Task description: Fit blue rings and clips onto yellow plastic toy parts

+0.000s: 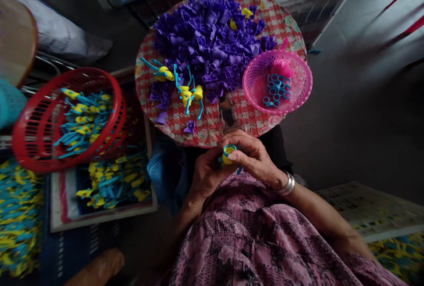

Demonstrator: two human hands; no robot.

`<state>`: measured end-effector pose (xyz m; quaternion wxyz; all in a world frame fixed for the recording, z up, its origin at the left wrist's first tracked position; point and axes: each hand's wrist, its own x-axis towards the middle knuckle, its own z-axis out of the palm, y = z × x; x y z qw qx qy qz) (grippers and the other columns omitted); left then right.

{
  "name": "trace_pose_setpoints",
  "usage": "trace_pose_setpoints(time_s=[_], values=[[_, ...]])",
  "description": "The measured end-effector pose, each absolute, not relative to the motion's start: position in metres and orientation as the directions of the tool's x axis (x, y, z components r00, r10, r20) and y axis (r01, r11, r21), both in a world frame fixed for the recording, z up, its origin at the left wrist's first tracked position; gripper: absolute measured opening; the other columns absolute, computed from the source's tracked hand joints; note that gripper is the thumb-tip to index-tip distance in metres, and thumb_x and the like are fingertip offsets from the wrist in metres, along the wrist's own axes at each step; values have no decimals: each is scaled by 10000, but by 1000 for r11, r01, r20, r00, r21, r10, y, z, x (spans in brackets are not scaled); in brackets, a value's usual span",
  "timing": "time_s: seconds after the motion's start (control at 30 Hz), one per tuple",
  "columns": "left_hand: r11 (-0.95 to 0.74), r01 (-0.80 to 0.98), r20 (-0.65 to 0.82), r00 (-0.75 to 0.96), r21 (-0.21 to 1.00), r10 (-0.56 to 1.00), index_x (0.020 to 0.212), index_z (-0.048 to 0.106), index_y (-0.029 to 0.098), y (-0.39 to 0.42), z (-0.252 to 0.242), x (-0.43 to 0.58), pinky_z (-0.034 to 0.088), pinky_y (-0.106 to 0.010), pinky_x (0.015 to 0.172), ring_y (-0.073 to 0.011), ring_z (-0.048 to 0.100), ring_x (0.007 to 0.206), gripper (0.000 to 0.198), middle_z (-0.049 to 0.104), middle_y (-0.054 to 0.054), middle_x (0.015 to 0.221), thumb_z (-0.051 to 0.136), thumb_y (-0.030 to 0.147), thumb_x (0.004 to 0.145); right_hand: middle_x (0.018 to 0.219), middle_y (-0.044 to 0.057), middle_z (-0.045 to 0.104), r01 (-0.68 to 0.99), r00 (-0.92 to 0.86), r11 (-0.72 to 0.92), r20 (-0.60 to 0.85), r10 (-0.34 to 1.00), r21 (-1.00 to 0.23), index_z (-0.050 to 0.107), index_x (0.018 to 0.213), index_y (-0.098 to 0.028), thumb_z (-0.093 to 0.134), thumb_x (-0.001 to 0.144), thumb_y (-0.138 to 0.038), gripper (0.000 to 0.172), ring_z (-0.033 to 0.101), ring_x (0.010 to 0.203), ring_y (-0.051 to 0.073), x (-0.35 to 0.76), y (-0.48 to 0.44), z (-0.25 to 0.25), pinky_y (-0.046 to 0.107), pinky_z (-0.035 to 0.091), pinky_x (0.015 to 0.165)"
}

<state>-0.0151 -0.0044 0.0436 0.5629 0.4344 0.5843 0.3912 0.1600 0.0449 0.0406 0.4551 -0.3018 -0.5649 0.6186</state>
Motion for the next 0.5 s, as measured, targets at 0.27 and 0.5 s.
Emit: trace_pose_setpoints(time_s=[0.27,0.5], values=[[234,252,-211,-114,939,971,1077,855,211,-5,50,-8,549,-265,605,-155,625,655,369,731,12,749,919,401,767,1090,74,772,-82,-216,99,115,970,-992,778,1067,-256,679,1017,-613,374,719,1033,233,146,29,35,417,565,970],[235,279,-196,-161,931,967,1075,859,205,-6,48,-6,515,-230,582,-137,593,631,364,724,19,729,896,404,772,1095,83,773,-64,-158,128,137,978,-990,772,1084,-247,646,1045,-575,353,719,1036,234,142,25,33,419,559,967]])
